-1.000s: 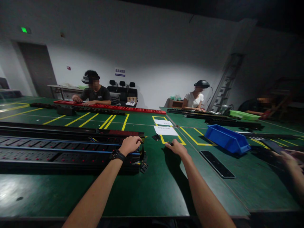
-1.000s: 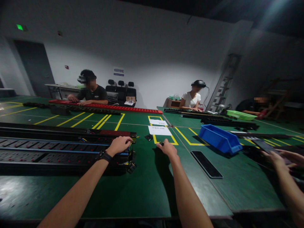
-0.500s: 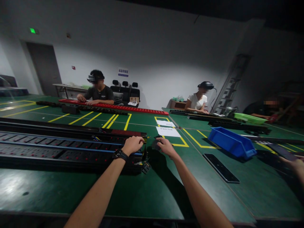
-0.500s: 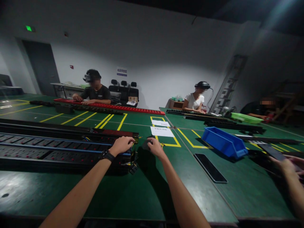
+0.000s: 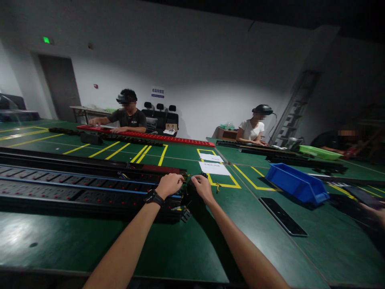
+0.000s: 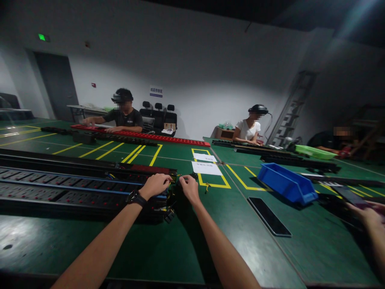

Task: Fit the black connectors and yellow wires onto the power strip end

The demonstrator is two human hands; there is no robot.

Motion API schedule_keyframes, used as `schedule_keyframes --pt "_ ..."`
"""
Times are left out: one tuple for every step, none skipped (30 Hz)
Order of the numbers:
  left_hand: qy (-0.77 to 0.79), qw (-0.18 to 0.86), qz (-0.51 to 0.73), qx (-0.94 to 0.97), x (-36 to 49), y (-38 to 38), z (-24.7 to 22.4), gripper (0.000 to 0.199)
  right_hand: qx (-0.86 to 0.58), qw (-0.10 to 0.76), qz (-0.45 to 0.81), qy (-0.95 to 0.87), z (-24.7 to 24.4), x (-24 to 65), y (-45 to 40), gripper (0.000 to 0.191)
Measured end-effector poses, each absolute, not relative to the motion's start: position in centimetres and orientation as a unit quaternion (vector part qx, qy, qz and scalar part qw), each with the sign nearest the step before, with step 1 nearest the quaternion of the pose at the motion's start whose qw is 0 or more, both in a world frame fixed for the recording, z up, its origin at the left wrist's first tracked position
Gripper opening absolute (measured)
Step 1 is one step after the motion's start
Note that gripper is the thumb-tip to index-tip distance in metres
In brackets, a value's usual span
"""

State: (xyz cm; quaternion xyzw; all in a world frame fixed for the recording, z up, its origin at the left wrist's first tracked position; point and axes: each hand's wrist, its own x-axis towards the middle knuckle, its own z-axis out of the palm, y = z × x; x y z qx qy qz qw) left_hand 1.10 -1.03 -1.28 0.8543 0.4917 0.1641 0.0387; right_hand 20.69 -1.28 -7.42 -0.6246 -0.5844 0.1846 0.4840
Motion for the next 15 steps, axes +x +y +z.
schedule_keyframes --pt "0.49 0.039 0.164 0.855 1.1 -1.1 -1.2 0.034 -0.626 0.479 0.172 -0.591 -7.3 20.5 -1.3 0.042" --pt "0.488 0.038 0.164 0.856 1.1 -1.1 -1.2 0.034 -0.626 0.473 0.159 -0.599 -7.2 20.3 -1.4 0.043" --pt "0.486 0.036 0.166 0.857 1.1 -1.1 -1.2 0.033 -0.627 0.466 0.149 -0.606 -7.1 20.2 -1.4 0.045" --pt "0.485 0.035 0.167 0.858 1.1 -1.1 -1.2 0.033 -0.628 0.459 0.142 -0.612 -7.1 20.0 -1.4 0.046" --pt "0.484 0.034 0.169 0.858 1.1 -1.1 -1.2 0.033 -0.628 0.455 0.138 -0.616 -7.0 19.9 -1.4 0.048" --pt "0.483 0.034 0.169 0.858 1.1 -1.1 -1.2 0.033 -0.628 0.454 0.135 -0.618 -7.0 19.7 -1.4 0.05" --pt "0.483 0.036 0.168 0.858 1.1 -1.1 -1.2 0.033 -0.627 0.455 0.132 -0.618 -7.0 19.6 -1.3 0.052" --pt "0.483 0.038 0.167 0.859 1.1 -1.1 -1.1 0.034 -0.627 0.459 0.13 -0.616 -7.0 19.4 -1.3 0.055" --pt "0.483 0.039 0.165 0.859 1.1 -1.1 -1.1 0.034 -0.625 0.463 0.129 -0.614 -7.1 19.3 -1.2 0.057" --pt "0.483 0.039 0.163 0.86 1.1 -1.1 -1.1 0.034 -0.622 0.467 0.131 -0.615 -7.1 19.1 -1.2 0.059" --pt "0.483 0.039 0.162 0.859 1.1 -1.1 -1.0 0.034 -0.616 0.47 0.136 -0.617 -7.2 19.0 -1.2 0.06" --pt "0.484 0.039 0.162 0.859 1.1 -1.1 -1.0 0.034 -0.61 0.472 0.143 -0.621 -7.2 19.0 -1.2 0.061" --pt "0.486 0.038 0.161 0.858 1.0 -1.1 -1.0 0.035 -0.601 0.474 0.153 -0.625 -7.2 18.9 -1.2 0.06" --pt "0.488 0.037 0.161 0.857 1.0 -1.2 -1.0 0.035 -0.592 0.476 0.167 -0.628 -7.3 18.9 -1.2 0.057" --pt "0.489 0.037 0.16 0.857 1.0 -1.2 -1.0 0.035 -0.582 0.48 0.184 -0.63 -7.3 18.9 -1.2 0.053"
